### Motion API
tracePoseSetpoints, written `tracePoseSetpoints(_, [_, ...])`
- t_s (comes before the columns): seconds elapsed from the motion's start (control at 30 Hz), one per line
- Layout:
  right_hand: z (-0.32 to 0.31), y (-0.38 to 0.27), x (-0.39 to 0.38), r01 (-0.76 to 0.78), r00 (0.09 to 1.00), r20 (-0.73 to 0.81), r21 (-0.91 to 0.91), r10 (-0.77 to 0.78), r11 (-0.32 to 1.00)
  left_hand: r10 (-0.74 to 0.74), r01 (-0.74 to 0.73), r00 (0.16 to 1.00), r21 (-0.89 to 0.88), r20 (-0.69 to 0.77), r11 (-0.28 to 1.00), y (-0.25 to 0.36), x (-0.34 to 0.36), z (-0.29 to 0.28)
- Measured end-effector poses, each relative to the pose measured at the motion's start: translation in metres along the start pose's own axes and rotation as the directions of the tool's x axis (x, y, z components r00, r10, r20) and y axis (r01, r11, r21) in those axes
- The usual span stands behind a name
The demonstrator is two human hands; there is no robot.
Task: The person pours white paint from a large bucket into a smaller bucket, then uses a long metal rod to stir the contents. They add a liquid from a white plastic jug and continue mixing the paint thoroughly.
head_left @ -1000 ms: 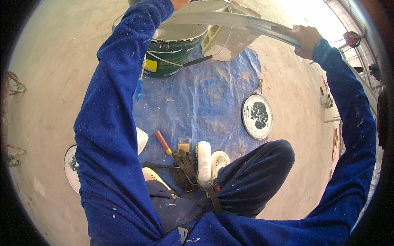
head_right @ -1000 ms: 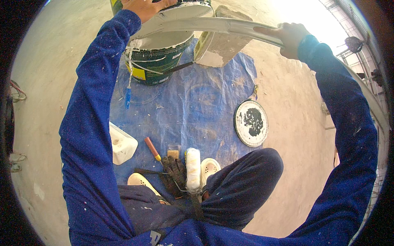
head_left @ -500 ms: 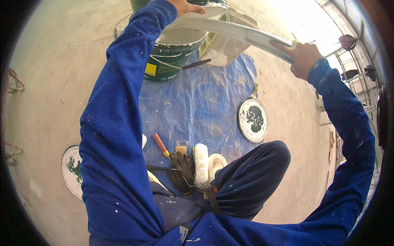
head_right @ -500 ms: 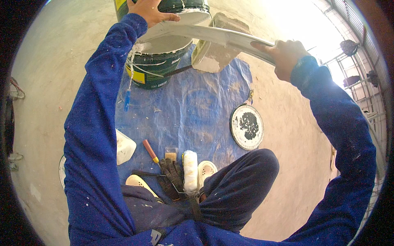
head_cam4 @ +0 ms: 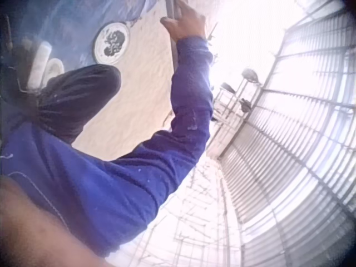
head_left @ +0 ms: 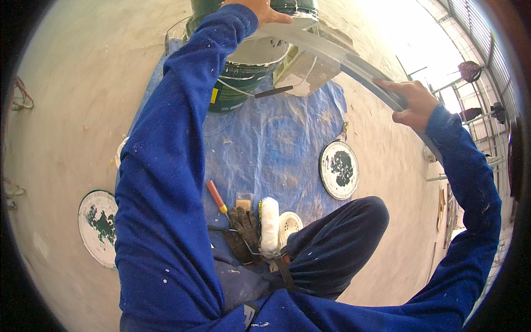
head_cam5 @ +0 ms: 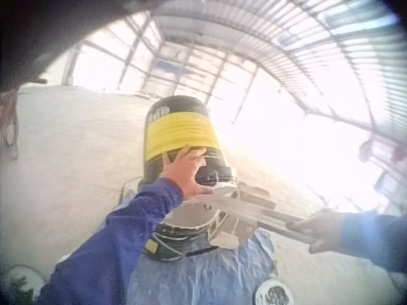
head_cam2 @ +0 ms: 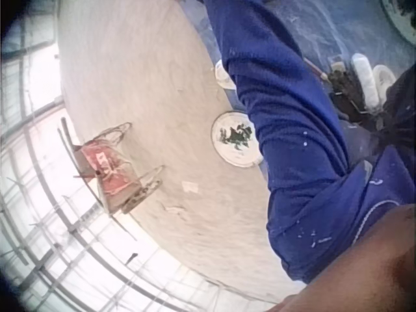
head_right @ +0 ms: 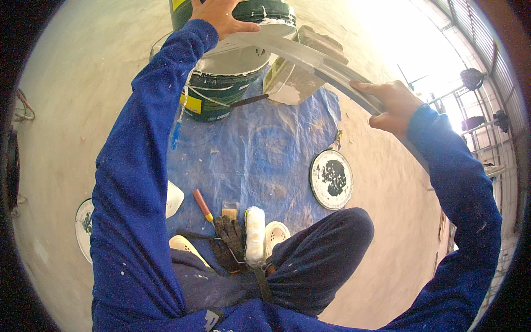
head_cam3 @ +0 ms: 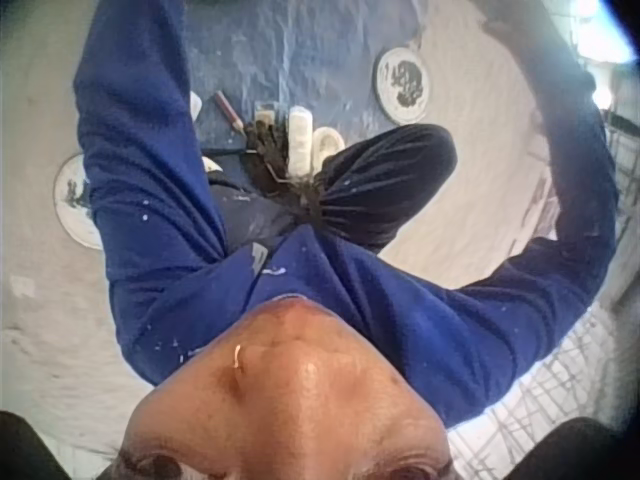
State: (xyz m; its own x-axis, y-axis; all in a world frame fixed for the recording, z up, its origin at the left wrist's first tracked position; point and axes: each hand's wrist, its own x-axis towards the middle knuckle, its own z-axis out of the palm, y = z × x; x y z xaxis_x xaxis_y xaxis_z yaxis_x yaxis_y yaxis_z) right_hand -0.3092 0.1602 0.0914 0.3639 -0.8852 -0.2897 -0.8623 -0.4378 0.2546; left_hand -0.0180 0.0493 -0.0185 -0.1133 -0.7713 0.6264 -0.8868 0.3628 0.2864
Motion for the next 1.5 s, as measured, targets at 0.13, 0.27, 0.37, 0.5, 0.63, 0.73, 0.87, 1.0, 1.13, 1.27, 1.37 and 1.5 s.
tracePoseSetpoints(0.13, [-0.007, -0.006, -0.006, -0.089, 0.995, 0.069, 0.224, 0.075, 0.971, 0.012, -0.012, 1.0, -0.019, -0.021, 1.0, -0.002, 0.0, 0.001])
tracePoseSetpoints(0.27, [-0.009, -0.015, -0.017, -0.314, 0.945, 0.216, 0.377, 0.247, 0.871, 0.014, -0.015, 1.0, -0.035, -0.025, 0.999, -0.004, 0.0, 0.0])
tracePoseSetpoints(0.37, [-0.008, -0.021, -0.023, -0.385, 0.919, 0.291, 0.502, 0.268, 0.775, 0.029, -0.033, 0.997, -0.049, -0.067, 0.998, -0.005, -0.002, -0.001])
tracePoseSetpoints(0.5, [-0.008, -0.024, -0.026, -0.426, 0.896, 0.355, 0.52, 0.266, 0.74, 0.062, -0.069, 0.993, -0.076, -0.096, 0.995, -0.009, -0.003, -0.002])
tracePoseSetpoints(0.63, [-0.011, -0.026, -0.031, -0.449, 0.89, 0.358, 0.577, 0.283, 0.682, 0.086, -0.096, 0.991, -0.093, -0.104, 0.991, -0.015, -0.002, -0.001])
tracePoseSetpoints(0.73, [-0.012, -0.028, -0.038, -0.43, 0.901, 0.321, 0.561, 0.293, 0.707, 0.08, -0.098, 0.987, -0.128, -0.138, 0.987, -0.018, -0.002, -0.001])
tracePoseSetpoints(0.87, [-0.008, -0.032, -0.049, -0.388, 0.922, 0.25, 0.613, 0.296, 0.688, 0.017, -0.054, 0.975, -0.161, -0.221, 0.986, -0.021, -0.001, -0.004])
tracePoseSetpoints(1.0, [-0.006, -0.032, -0.05, -0.376, 0.926, 0.233, 0.612, 0.296, 0.696, -0.028, -0.009, 0.971, -0.153, -0.238, 0.988, -0.026, 0.001, -0.009])
tracePoseSetpoints(1.13, [-0.009, -0.032, -0.046, -0.37, 0.929, 0.252, 0.661, 0.272, 0.653, -0.056, 0.001, 0.952, -0.181, -0.3, 0.984, -0.035, 0.004, -0.011])
tracePoseSetpoints(1.27, [-0.007, -0.034, -0.045, -0.355, 0.935, 0.25, 0.683, 0.252, 0.638, -0.045, -0.036, 0.888, -0.165, -0.459, 0.986, -0.046, 0.005, -0.01])
tracePoseSetpoints(1.37, [0.002, -0.035, -0.045, -0.323, 0.946, 0.228, 0.75, 0.232, 0.578, -0.069, -0.036, 0.9, -0.233, -0.429, 0.972, -0.053, 0.005, -0.012])
tracePoseSetpoints(1.5, [0.019, -0.033, -0.046, -0.286, 0.958, 0.218, 0.801, 0.188, 0.526, -0.06, -0.034, 0.906, -0.213, -0.418, 0.976, -0.053, 0.004, -0.014])
